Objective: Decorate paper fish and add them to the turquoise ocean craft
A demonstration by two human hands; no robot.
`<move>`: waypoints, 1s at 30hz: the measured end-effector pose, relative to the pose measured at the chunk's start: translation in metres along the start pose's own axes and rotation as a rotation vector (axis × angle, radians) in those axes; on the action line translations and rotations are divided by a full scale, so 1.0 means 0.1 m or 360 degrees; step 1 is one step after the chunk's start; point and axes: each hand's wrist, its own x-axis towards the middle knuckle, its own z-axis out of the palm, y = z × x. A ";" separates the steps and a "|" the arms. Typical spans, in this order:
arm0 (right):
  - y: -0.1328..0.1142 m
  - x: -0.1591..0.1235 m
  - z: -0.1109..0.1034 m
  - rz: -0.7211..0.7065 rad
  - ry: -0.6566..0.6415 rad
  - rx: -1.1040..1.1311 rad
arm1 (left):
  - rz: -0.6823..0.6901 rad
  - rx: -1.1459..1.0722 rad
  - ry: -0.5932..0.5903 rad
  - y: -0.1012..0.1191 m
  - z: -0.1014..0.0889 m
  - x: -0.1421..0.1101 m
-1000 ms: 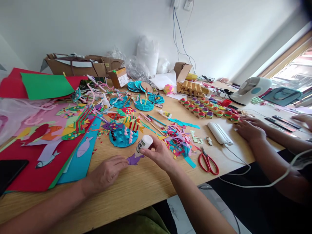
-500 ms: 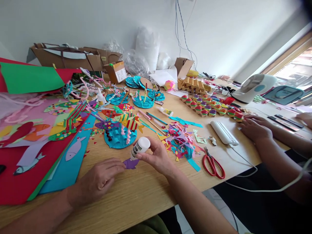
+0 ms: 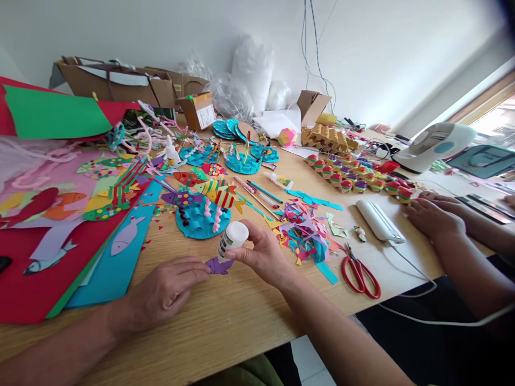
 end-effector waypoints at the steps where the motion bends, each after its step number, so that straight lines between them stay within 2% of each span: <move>1: -0.01 0.01 0.00 -0.0009 -0.0025 -0.0005 | 0.0020 0.0018 -0.0002 0.00 0.00 0.01; 12: 0.02 0.05 0.06 -0.0024 -0.0036 -0.0067 | 0.0112 0.0099 -0.0001 0.03 0.00 0.05; 30: 0.05 0.03 0.08 0.0019 -0.0025 -0.0070 | 0.0095 0.0133 -0.0067 0.03 0.02 0.04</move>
